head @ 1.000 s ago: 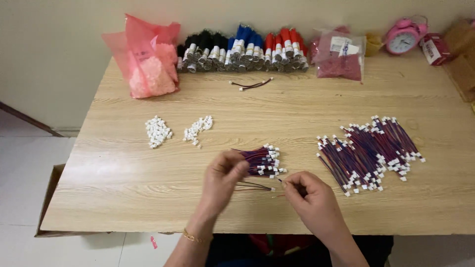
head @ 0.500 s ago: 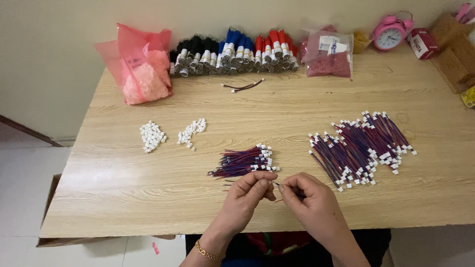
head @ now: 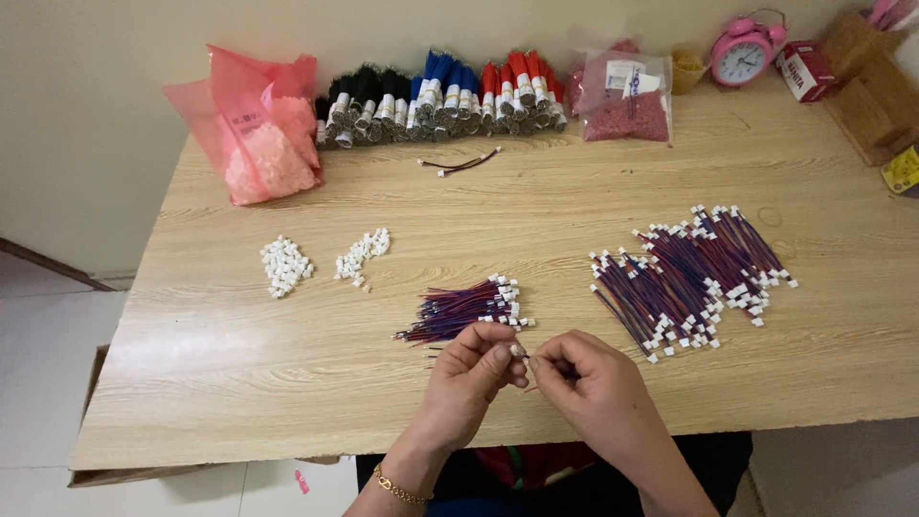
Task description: Attaching small white plastic connectors to the ends of thin electrical wires
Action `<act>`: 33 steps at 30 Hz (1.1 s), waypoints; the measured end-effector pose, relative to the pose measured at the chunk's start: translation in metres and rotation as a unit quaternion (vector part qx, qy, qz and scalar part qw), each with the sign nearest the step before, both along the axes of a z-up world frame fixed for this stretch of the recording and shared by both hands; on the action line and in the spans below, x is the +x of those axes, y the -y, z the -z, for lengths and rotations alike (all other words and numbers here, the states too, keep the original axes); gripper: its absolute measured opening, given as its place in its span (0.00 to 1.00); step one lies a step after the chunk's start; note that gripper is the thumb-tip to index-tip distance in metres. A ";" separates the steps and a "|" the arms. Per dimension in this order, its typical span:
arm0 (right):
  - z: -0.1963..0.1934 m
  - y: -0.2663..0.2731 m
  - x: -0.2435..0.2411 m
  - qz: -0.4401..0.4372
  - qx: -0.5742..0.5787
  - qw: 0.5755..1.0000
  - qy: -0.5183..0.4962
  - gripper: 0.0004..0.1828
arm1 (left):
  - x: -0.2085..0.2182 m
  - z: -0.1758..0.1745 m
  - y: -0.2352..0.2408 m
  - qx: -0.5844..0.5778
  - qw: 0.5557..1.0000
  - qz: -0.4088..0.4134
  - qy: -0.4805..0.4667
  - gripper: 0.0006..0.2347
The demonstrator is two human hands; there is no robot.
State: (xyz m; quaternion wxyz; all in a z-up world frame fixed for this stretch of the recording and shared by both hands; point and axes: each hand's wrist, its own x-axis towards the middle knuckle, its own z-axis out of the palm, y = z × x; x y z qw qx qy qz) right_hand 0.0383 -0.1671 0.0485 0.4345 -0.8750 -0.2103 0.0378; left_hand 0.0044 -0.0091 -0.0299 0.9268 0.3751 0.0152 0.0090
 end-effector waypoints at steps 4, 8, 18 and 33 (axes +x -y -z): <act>-0.012 -0.002 -0.003 0.011 0.004 0.999 -0.042 0.07 | -0.002 0.002 -0.003 -0.001 1.000 0.005 -0.009 0.04; -0.012 -0.002 -0.003 0.010 -0.017 0.999 -0.028 0.07 | -0.003 -0.001 -0.004 0.003 1.000 0.022 -0.001 0.05; -0.008 -0.001 -0.002 -0.002 -0.005 1.000 -0.005 0.06 | -0.002 -0.002 -0.005 0.050 0.998 0.028 -0.002 0.05; -0.008 -0.005 0.000 0.026 -0.040 0.997 -0.062 0.07 | 0.001 -0.008 -0.005 0.227 0.974 0.013 -0.010 0.04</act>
